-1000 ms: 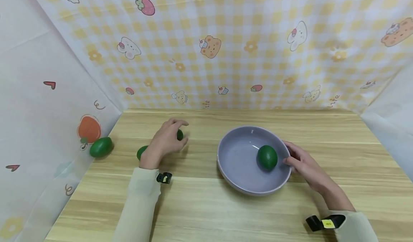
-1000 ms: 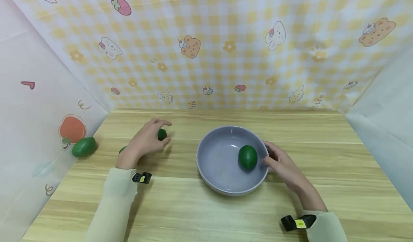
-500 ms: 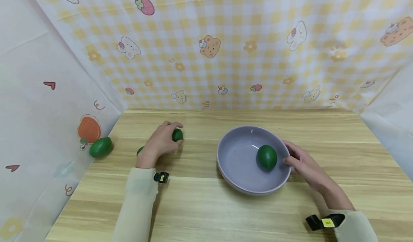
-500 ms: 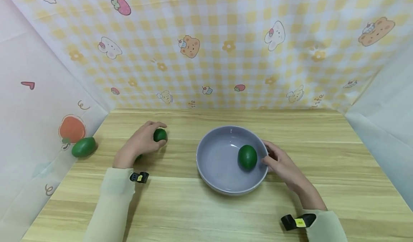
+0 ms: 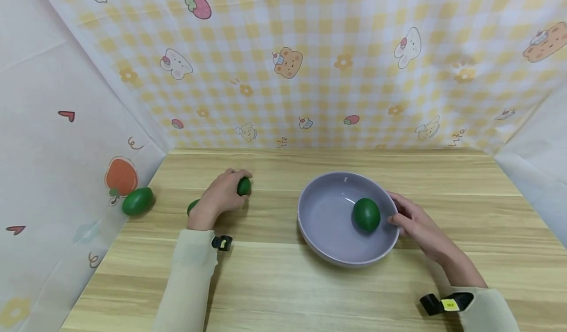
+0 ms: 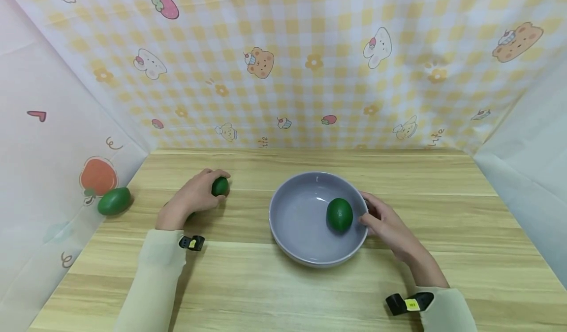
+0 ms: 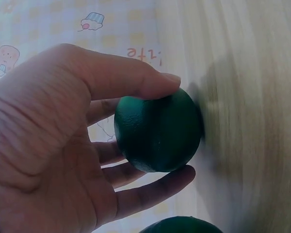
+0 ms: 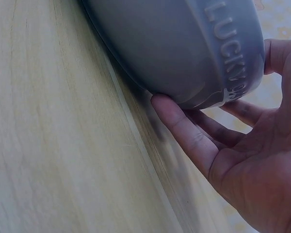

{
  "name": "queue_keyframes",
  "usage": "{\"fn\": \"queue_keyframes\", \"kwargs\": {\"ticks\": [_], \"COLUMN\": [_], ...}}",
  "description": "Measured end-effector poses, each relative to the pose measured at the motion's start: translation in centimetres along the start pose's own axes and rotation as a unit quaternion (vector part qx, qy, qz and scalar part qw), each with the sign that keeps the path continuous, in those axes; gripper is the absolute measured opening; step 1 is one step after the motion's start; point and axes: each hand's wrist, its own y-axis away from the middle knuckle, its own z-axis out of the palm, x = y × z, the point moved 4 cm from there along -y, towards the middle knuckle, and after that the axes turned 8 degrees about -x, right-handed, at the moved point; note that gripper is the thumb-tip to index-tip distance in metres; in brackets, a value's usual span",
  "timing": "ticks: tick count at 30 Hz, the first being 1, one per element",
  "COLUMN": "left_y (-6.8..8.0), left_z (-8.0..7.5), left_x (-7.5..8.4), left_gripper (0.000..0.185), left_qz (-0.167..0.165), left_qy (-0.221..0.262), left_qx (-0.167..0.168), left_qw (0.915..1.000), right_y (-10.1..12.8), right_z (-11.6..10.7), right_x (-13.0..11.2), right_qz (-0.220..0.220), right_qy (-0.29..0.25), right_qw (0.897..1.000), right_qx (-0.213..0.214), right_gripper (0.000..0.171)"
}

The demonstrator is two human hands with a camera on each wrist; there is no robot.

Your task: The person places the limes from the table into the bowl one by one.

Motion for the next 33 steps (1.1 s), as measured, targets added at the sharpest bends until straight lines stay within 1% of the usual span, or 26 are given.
{"fn": "queue_keyframes", "kwargs": {"ticks": [10,22,26,33], "left_y": [0.2,0.2,0.18,0.05], "left_z": [-0.2,-0.41,-0.46,-0.55], "left_x": [-0.21,-0.19,-0.14,0.26], "left_gripper": [0.062,0.06,0.061,0.06], "left_qz": [-0.007,-0.015,-0.008,0.018], "left_qy": [0.008,0.013,0.019,0.032], "left_qx": [-0.009,-0.003,-0.003,-0.012], "left_qw": [0.9999,0.9998,0.9998,0.9993], "right_y": [0.02,-0.06,-0.08,-0.07], "right_z": [-0.01,0.01,0.03,-0.01], "right_x": [0.03,0.07,0.08,0.13], "right_qz": [0.004,0.002,0.001,0.002], "right_qy": [0.006,0.004,0.003,0.003], "right_qw": [1.0,1.0,1.0,1.0], "right_qx": [0.0,-0.001,-0.002,0.0], "right_gripper": [0.064,0.064,0.064,0.064]}}
